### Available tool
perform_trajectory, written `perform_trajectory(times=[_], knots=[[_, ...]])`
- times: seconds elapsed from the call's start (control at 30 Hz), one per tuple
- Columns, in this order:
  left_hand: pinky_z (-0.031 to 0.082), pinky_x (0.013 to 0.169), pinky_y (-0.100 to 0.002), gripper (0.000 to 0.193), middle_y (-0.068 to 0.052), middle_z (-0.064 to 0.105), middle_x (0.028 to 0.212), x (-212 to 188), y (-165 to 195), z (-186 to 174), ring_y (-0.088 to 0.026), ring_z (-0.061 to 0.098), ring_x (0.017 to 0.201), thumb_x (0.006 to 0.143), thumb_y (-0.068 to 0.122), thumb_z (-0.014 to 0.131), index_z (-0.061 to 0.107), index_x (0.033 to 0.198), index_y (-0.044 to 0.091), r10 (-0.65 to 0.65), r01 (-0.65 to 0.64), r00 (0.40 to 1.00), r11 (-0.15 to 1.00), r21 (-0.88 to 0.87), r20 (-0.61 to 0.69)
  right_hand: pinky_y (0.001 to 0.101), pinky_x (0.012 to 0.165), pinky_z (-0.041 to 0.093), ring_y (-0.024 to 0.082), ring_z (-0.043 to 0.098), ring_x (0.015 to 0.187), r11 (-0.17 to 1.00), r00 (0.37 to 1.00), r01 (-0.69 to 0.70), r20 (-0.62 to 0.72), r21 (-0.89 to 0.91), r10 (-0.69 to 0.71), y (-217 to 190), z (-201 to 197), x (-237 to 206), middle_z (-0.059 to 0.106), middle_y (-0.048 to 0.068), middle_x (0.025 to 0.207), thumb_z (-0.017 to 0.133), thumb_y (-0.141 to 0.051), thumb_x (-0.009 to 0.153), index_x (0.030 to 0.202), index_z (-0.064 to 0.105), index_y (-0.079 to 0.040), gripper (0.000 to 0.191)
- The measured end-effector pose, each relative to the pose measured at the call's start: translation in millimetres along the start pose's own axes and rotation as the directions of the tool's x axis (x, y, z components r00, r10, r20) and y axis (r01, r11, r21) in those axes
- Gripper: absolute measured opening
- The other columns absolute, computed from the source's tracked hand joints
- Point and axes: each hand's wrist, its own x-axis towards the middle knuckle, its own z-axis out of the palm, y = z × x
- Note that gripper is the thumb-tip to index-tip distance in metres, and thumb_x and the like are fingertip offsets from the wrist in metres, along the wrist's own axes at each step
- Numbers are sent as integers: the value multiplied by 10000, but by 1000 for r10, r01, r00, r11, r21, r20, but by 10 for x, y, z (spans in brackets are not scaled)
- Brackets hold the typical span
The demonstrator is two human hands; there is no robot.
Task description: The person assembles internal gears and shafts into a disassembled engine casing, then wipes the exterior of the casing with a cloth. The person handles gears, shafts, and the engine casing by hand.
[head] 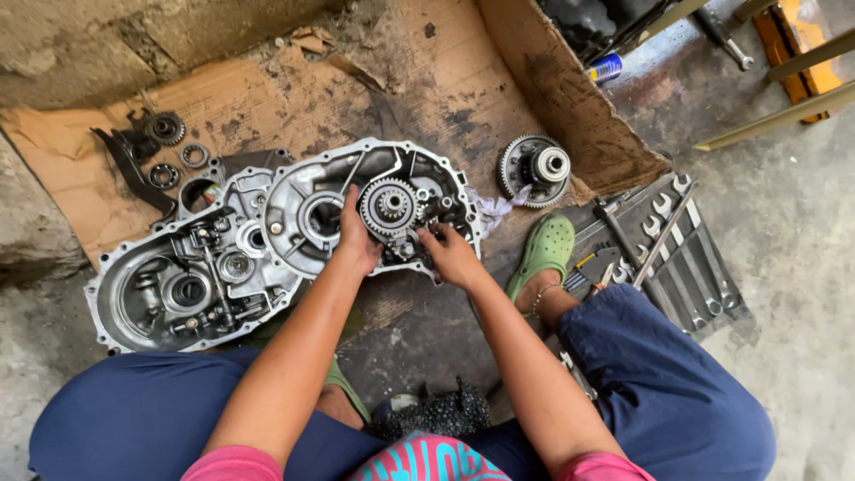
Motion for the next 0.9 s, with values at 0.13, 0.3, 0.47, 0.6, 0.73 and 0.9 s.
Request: perform_trajectory(times=[0.13, 0.3, 0.47, 0.6, 0.73, 0.9], knots=[[293, 1214, -470, 820, -102, 646, 1431, -30, 8, 13, -299, 527, 1376, 940, 732, 354, 636, 1377, 98, 29, -23, 993, 998, -56, 112, 331, 431, 496, 171, 604, 442, 997, 999, 45, -6, -62, -46, -56, -32, -6, 710, 85, 767, 631, -503, 938, 1346, 558, 37, 681], [212, 1217, -440, 889, -102, 596, 1496, -87, 38, 21, -285, 489, 1414, 906, 775, 319, 608, 1414, 105, -23, 23, 1000, 1000, 1, -5, 385, 523, 530, 245, 646, 515, 991, 1000, -7, -12, -132, 5, 34, -6, 76, 721, 165, 774, 599, -533, 937, 1345, 595, 15, 683], [137, 1210, -485, 896, -92, 559, 1527, -42, 21, 36, -290, 426, 1449, 868, 777, 301, 580, 1435, 142, 2, 4, 998, 996, 86, -67, 414, 879, 528, 337, 721, 937, 945, 979, 134, -109, -299, -173, 111, 65, 125, 751, 222, 984, 573, -555, 987, 1320, 643, 19, 668], [217, 1201, -486, 814, -138, 550, 1527, -44, 66, -56, -338, 432, 1443, 910, 713, 412, 583, 1435, 114, -81, 93, 995, 968, 235, -59, 418, 943, 517, 378, 698, 1069, 948, 981, 96, -134, -305, -143, 156, 94, 92, 722, 259, 1120, 586, -545, 969, 1365, 601, 20, 690], [562, 1054, -499, 705, -288, 764, 1272, -238, 325, -92, -406, 742, 1193, 941, 576, 621, 740, 1314, -10, 69, 78, 994, 126, 989, -88, 414, 823, 564, 348, 742, 890, 991, 995, -53, -85, -124, 42, 179, 60, 90, 767, 294, 1015, 613, -510, 900, 1512, 429, 5, 821], [384, 1078, -492, 961, -100, 585, 1432, -391, 586, 324, -303, 489, 1353, 652, 222, 860, 500, 1541, 150, 204, -192, 727, -856, 480, 656, 343, 657, 547, 221, 673, 770, 984, 984, 168, -56, -53, -171, 154, -6, 94, 714, 176, 1034, 730, -530, 932, 1532, 341, 59, 927]])
